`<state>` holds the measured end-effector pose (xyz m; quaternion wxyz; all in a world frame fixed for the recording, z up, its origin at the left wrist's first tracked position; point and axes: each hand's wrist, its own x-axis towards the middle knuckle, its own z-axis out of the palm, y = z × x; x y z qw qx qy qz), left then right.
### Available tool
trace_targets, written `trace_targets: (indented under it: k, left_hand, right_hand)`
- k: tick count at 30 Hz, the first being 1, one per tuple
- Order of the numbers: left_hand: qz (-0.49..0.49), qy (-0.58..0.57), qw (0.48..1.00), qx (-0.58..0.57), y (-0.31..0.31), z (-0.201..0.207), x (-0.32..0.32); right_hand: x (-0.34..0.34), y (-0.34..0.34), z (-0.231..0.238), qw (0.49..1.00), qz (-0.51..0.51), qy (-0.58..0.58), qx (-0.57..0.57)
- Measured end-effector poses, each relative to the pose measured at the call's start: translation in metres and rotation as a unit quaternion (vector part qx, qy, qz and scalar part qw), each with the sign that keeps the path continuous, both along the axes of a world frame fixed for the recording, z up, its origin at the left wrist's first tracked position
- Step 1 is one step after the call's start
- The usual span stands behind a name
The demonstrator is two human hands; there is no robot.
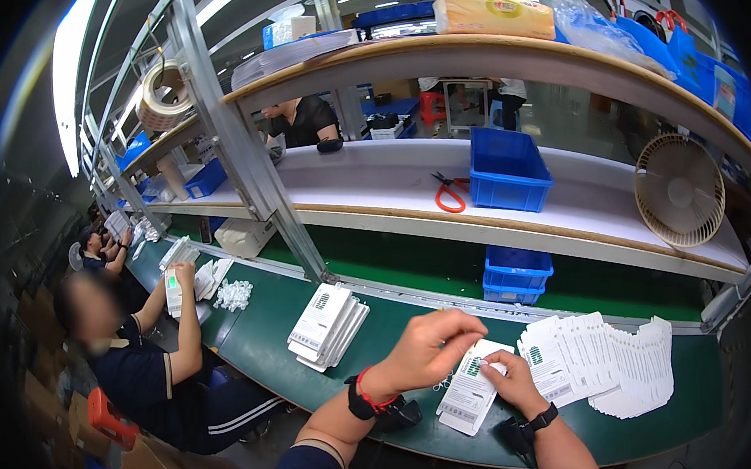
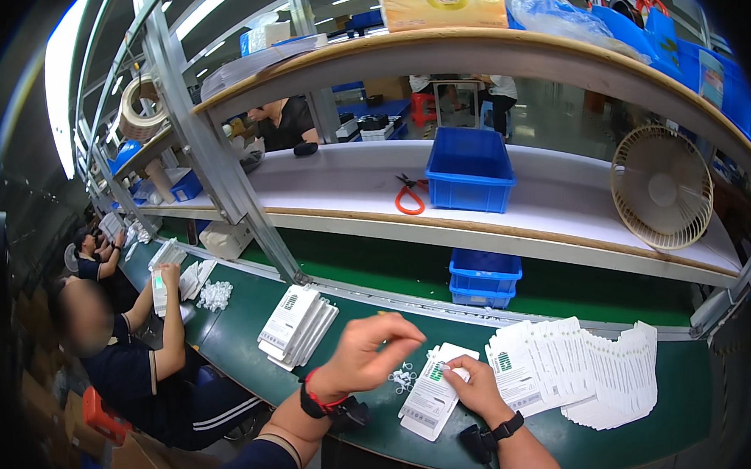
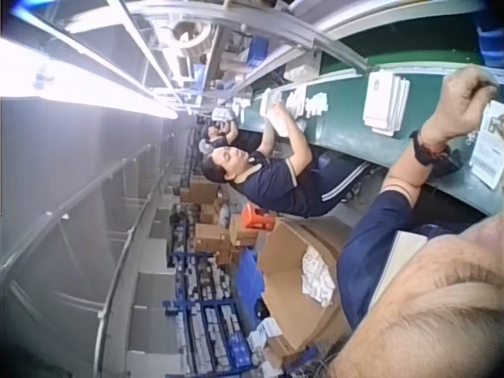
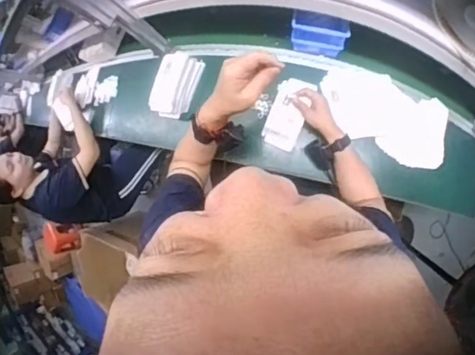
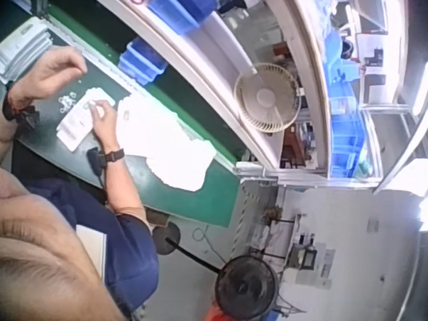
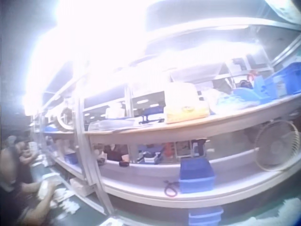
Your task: Assembling and labeling small white hardware or electronic components at a workstation.
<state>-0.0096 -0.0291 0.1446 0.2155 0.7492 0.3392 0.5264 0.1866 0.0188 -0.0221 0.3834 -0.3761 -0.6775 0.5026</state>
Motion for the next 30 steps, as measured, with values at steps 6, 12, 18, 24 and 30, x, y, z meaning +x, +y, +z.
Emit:
trace_targets:
  k: [6,12,18,24,30]
  left_hand:
    - [-0.139,-0.4,0.882,0.206,-0.036,0.042,0.003]
    - [-0.333,-0.305,0.84,0.302,-0.059,0.027,-0.05]
    - [-0.17,-0.429,0.824,0.33,-0.051,0.036,-0.014]
    - [-0.253,-0.482,0.823,0.163,-0.084,0.046,-0.021]
    - [-0.231,-0.393,0.874,0.169,-0.09,0.036,-0.016]
  right_hand:
    - [0.005,0.001,-0.004,1.0,-0.011,-0.001,-0.004]
    - [0.0,-0.006,0.002,0.999,-0.006,-0.009,-0.046]
    - [0.004,-0.005,0.004,0.998,-0.017,-0.012,-0.058]
    - [0.003,-0.003,0.008,0.996,-0.019,-0.011,-0.086]
    - [-0.005,-0.007,0.017,0.998,-0.002,0.008,-0.068]
